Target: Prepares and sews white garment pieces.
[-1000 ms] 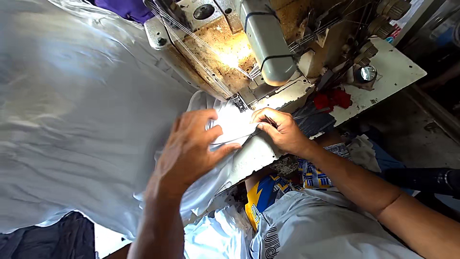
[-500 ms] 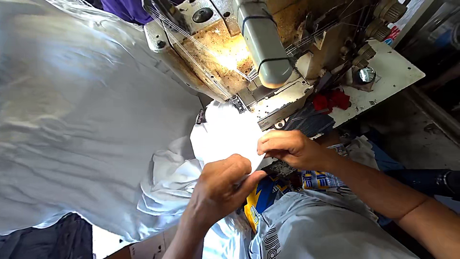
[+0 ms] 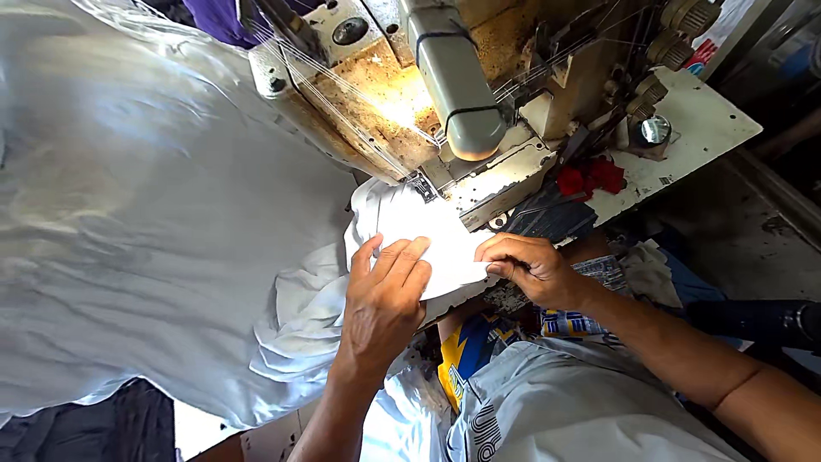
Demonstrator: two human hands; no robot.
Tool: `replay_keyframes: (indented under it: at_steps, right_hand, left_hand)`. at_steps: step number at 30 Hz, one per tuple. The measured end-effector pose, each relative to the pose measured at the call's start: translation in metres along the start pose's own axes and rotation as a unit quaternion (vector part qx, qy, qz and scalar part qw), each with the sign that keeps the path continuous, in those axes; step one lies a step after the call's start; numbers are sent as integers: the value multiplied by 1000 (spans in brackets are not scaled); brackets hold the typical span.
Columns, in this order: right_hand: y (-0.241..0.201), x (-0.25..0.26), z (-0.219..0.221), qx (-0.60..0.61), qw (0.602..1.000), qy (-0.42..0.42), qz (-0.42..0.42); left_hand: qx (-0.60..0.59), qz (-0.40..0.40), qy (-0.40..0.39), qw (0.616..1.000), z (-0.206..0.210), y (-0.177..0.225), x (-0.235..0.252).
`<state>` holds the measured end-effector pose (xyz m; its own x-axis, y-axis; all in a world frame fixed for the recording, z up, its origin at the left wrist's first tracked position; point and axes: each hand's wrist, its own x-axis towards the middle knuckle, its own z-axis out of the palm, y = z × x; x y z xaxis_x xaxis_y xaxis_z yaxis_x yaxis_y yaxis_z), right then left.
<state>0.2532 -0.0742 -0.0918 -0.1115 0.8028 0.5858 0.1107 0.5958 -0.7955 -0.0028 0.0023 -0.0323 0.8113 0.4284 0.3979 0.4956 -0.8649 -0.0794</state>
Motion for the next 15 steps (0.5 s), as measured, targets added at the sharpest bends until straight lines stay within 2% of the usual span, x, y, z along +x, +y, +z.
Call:
replay_keyframes:
  at_steps: [7, 15]
  right_hand:
    - [2, -6, -2, 27, 998, 11, 49]
    - [10, 19, 5, -14, 998, 31, 56]
  left_hand:
    - [2, -5, -25, 1000, -10, -4, 6]
    - [-2, 3, -20, 1000, -7, -37, 20]
